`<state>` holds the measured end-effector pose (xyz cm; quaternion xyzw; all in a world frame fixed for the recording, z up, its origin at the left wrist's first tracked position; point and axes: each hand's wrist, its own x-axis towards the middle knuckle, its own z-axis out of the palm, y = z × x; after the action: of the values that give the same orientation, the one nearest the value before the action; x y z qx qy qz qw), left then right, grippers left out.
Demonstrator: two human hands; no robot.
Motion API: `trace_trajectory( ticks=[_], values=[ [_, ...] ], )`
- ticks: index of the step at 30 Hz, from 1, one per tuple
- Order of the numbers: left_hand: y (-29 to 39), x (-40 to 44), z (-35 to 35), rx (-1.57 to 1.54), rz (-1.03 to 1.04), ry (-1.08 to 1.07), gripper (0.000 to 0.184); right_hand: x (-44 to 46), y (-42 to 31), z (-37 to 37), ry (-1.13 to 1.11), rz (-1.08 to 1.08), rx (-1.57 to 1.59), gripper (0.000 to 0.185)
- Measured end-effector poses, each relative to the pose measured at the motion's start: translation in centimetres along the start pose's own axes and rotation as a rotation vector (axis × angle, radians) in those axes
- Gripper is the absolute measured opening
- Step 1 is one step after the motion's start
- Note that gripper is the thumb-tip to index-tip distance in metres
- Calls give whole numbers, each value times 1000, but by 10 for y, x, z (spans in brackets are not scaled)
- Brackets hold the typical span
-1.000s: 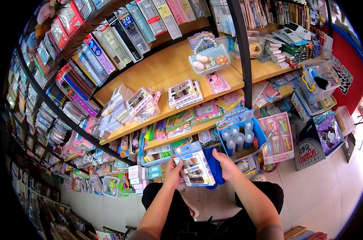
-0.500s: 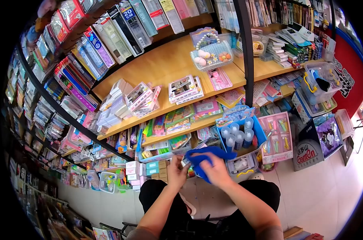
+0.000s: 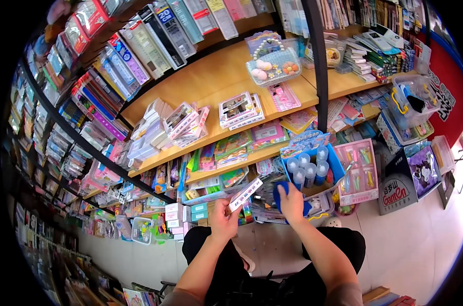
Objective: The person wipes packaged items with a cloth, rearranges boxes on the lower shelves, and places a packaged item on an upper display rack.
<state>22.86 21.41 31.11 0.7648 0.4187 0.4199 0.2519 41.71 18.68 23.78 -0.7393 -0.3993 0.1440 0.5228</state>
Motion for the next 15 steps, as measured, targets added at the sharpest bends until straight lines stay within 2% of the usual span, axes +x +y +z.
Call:
trace_trajectory(
  ticks=[1,4,6,8,9,11,12,13,14,15],
  values=[
    [-3,2,0,-42,-12,7,25,2,0,-2,13,60,93,30],
    [-4,2,-1,-36,-24,-4,23,-1,-21,-12,-65,139,708,31],
    [-5,0,2,28,10,-29,22,-19,-51,-21,-116,37,457,19],
    [-8,0,6,112,84,-57,22,-41,-71,-19,-218,-501,321,22],
    [-18,0,11,-27,42,-31,25,-41,-70,-17,-235,-561,287,25],
    [-17,-3,10,49,82,-27,27,-39,-65,-8,-260,-673,221,31],
    [-14,0,12,82,109,-15,29,-32,-58,-4,-236,-652,172,33],
    [-9,-4,11,-16,-17,-23,30,-24,-49,1,-209,-625,126,35],
    [-9,-7,8,-31,-45,-32,27,-21,-40,5,-195,-590,85,38],
    [-9,-10,4,-46,-75,-35,24,-15,-32,7,-130,-604,44,31]
  ],
)
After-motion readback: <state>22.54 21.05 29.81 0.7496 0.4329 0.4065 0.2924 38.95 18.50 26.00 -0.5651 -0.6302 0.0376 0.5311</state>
